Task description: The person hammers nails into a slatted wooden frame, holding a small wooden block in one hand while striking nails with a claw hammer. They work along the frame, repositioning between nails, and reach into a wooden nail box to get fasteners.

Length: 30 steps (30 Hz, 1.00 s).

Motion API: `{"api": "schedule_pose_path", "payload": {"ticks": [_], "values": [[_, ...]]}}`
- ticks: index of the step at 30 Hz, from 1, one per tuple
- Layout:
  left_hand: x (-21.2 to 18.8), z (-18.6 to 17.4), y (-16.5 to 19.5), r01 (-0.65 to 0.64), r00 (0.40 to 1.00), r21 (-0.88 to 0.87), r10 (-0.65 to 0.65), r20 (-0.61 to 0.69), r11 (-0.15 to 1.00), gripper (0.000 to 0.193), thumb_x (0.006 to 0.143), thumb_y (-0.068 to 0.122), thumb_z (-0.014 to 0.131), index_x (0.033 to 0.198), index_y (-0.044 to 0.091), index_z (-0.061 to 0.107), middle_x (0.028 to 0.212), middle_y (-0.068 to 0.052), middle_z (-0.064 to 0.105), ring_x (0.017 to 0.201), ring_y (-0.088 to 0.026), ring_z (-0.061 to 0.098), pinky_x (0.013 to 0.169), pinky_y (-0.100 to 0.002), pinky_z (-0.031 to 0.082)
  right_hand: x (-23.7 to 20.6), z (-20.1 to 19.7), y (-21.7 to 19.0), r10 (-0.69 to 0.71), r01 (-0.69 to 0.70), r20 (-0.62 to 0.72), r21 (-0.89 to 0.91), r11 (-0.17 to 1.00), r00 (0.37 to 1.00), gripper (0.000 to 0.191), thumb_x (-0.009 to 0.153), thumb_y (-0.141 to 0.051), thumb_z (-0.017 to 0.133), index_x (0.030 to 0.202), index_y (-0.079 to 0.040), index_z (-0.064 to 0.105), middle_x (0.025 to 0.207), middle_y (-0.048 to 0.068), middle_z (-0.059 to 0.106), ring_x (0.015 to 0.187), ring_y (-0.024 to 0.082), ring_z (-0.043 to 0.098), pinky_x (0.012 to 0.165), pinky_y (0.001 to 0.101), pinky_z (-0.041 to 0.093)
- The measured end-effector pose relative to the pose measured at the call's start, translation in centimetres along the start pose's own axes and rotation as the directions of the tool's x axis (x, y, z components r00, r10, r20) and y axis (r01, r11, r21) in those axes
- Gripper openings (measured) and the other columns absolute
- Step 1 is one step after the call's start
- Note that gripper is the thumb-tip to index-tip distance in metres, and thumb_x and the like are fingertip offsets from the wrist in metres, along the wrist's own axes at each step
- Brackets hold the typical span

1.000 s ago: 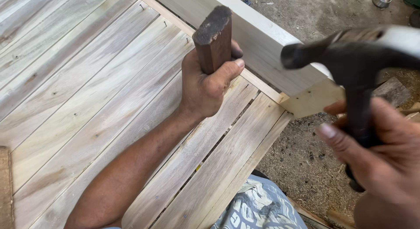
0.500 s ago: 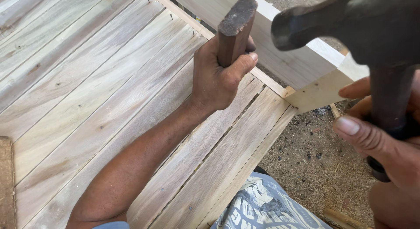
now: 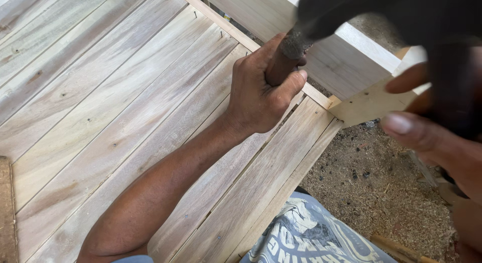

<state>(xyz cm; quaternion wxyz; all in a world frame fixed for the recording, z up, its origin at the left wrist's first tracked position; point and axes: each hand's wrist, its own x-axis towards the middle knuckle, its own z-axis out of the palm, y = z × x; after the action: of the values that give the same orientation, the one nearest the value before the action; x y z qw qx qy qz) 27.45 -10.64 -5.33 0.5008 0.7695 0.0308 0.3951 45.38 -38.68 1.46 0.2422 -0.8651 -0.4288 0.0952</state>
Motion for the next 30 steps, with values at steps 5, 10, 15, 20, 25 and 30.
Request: {"api": "schedule_pose_path", "payload": {"ticks": [5,10,15,20,25,30], "values": [[-0.2,0.0,-0.4,-0.018,1.000,-0.018,0.018,-0.010,1.000,0.022,0.093,0.015,0.065,0.114,0.007,0.062,0.083,0.000,0.064,0.074,-0.009,0.068,0.070,-0.033,0.062,2.7,-1.0,-3.2,-0.133,0.132,-0.016,-0.066,0.989,0.991,0.052,0.093,-0.036,0.076,0.127,0.000,0.060,0.071,0.013,0.063,0.055,0.021,0.063,0.051,0.0351,0.054],[0.0,-0.3,-0.6,0.082,0.997,-0.014,-0.082,-0.008,0.997,0.016,0.090,0.017,0.066,0.102,0.007,0.062,0.071,-0.001,0.058,0.066,-0.011,0.062,0.062,-0.033,0.055,3.1,-0.8,-4.5,-0.095,0.093,-0.069,-0.034,0.995,0.993,0.052,0.090,-0.037,0.076,0.124,0.001,0.061,0.072,0.014,0.064,0.058,0.020,0.065,0.054,0.0351,0.055],[0.3,-0.7,-0.5,0.110,0.993,-0.095,-0.113,-0.029,0.989,0.015,0.090,0.018,0.065,0.101,0.008,0.063,0.077,0.001,0.063,0.073,-0.010,0.066,0.068,-0.033,0.056,3.3,-0.8,-5.4,-0.210,0.209,0.017,-0.187,0.960,0.978,0.053,0.087,-0.038,0.075,0.121,0.001,0.063,0.072,0.014,0.065,0.062,0.019,0.066,0.058,0.0350,0.056],[0.1,-0.7,-0.5,0.136,0.990,-0.089,-0.138,-0.016,0.987,0.017,0.088,0.019,0.066,0.100,0.007,0.063,0.077,-0.001,0.062,0.073,-0.011,0.064,0.068,-0.033,0.055,3.5,0.0,-7.6,-0.105,0.100,-0.080,-0.063,0.993,0.991,0.050,0.093,-0.038,0.071,0.122,0.001,0.059,0.075,0.011,0.063,0.059,0.017,0.065,0.051,0.0309,0.056],[0.2,-0.6,-0.9,0.107,0.994,-0.117,-0.109,-0.008,0.987,0.019,0.088,0.020,0.067,0.102,0.007,0.062,0.080,0.000,0.062,0.075,-0.011,0.065,0.069,-0.033,0.056,4.1,-0.1,-9.7,-0.129,0.122,-0.061,-0.108,0.987,0.990,0.044,0.097,-0.035,0.070,0.121,0.001,0.059,0.075,0.010,0.061,0.056,0.017,0.063,0.046,0.0310,0.053],[0.2,-0.6,-1.1,0.125,0.992,-0.076,-0.126,-0.003,0.989,0.017,0.087,0.019,0.066,0.099,0.007,0.063,0.076,0.000,0.059,0.070,-0.011,0.061,0.064,-0.033,0.053,4.9,-0.2,-9.3,-0.113,0.107,-0.101,-0.065,0.992,0.988,0.043,0.095,-0.033,0.072,0.121,-0.001,0.061,0.072,0.010,0.060,0.053,0.018,0.062,0.044,0.0316,0.052]]}}
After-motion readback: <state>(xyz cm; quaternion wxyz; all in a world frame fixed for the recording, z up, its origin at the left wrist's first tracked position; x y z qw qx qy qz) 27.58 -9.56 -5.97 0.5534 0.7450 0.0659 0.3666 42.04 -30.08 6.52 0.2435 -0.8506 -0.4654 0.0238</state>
